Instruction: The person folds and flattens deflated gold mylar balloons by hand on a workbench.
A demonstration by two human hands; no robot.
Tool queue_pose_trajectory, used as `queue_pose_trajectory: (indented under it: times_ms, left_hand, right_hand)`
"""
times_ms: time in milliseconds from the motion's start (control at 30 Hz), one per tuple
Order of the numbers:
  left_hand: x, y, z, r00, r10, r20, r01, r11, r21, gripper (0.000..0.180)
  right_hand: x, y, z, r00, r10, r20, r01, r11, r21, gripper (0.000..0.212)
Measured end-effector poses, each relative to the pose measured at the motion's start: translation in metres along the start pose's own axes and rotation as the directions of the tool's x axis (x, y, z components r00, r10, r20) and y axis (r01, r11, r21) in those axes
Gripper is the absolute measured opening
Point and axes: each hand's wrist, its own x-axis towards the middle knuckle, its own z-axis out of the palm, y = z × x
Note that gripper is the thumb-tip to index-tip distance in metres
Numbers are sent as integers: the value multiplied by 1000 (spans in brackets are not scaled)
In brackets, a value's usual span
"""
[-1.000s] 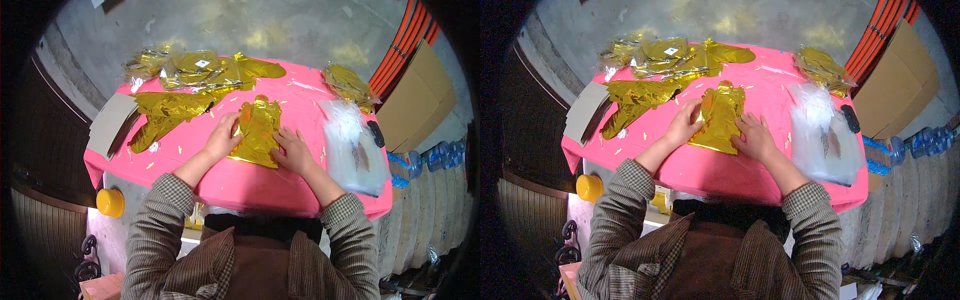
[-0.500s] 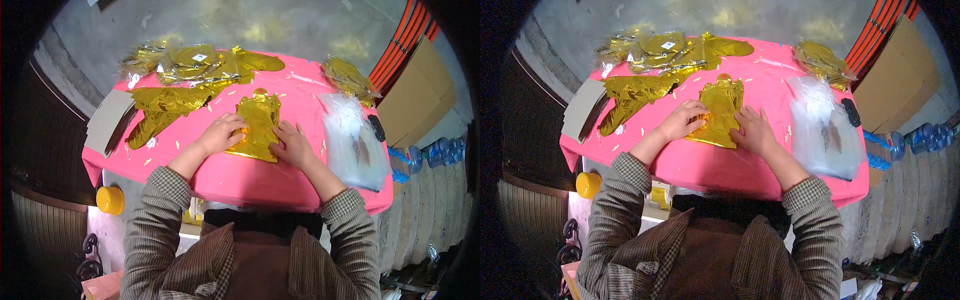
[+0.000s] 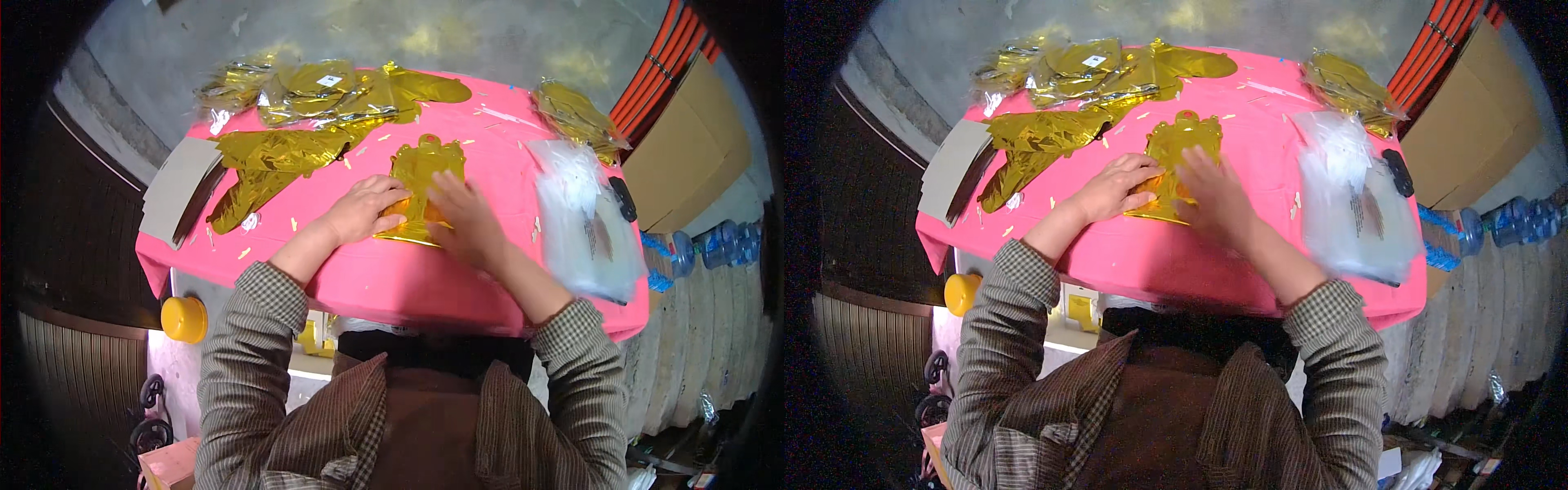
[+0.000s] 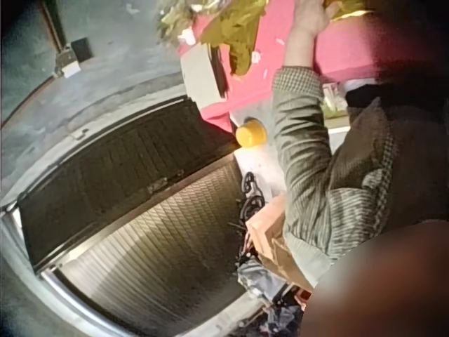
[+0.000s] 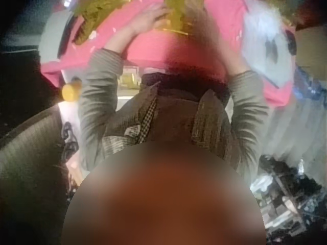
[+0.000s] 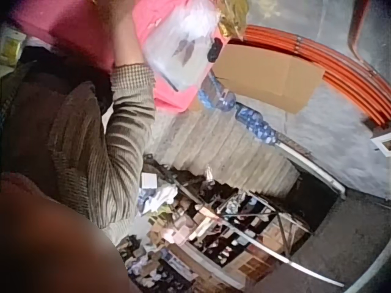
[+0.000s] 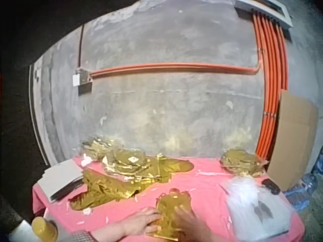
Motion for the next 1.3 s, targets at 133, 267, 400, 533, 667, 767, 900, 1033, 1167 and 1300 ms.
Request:
queue_pose_trajectory:
  times_ms: [133,267,400,533,667,767,900,1033,1167,1300]
  left_hand:
    - [5,3,2,1000,11,0,-11,1000,6,46]
    - [3,5,-2,1000,0,12,0,1000,-15,45]
    - [2,5,-3,1000,-3,-15,2,999,-32,45]
    - [1,6,-8,998,-47,42,49,998,-42,49]
    - [-8,6,-6,999,-25,33,26,999,-23,57]
    - [-12,6,-7,999,-10,51,10,1000,-1,58]
    - [-9,-4,-8,999,-28,36,33,988,-149,48]
    - [-4,-13,-3,951,-217,-222,140,938,-319,35]
    - [-6,-15,6,956,-96,-279,88,995,-41,26]
    - [-6,-15,5,964,-79,-254,69,996,-48,27]
  right_hand:
    - [-9,4,24,983,19,181,-15,1000,-22,64]
    - [-9,-1,17,981,22,193,-19,1000,-17,66]
    - [-9,-3,17,980,17,197,-10,999,-35,69]
    - [-7,-3,17,967,50,249,-37,998,-58,73]
    - [-10,-1,21,980,36,197,-27,998,-48,72]
    - [-9,-3,19,984,27,178,-20,999,-44,72]
    - [-10,-3,20,983,22,181,-13,999,-51,71]
    - [-9,-3,21,989,8,150,-3,999,-35,70]
    - [-11,-2,21,991,3,130,1,999,-34,70]
    - [-11,-4,18,992,17,122,-16,1000,-11,70]
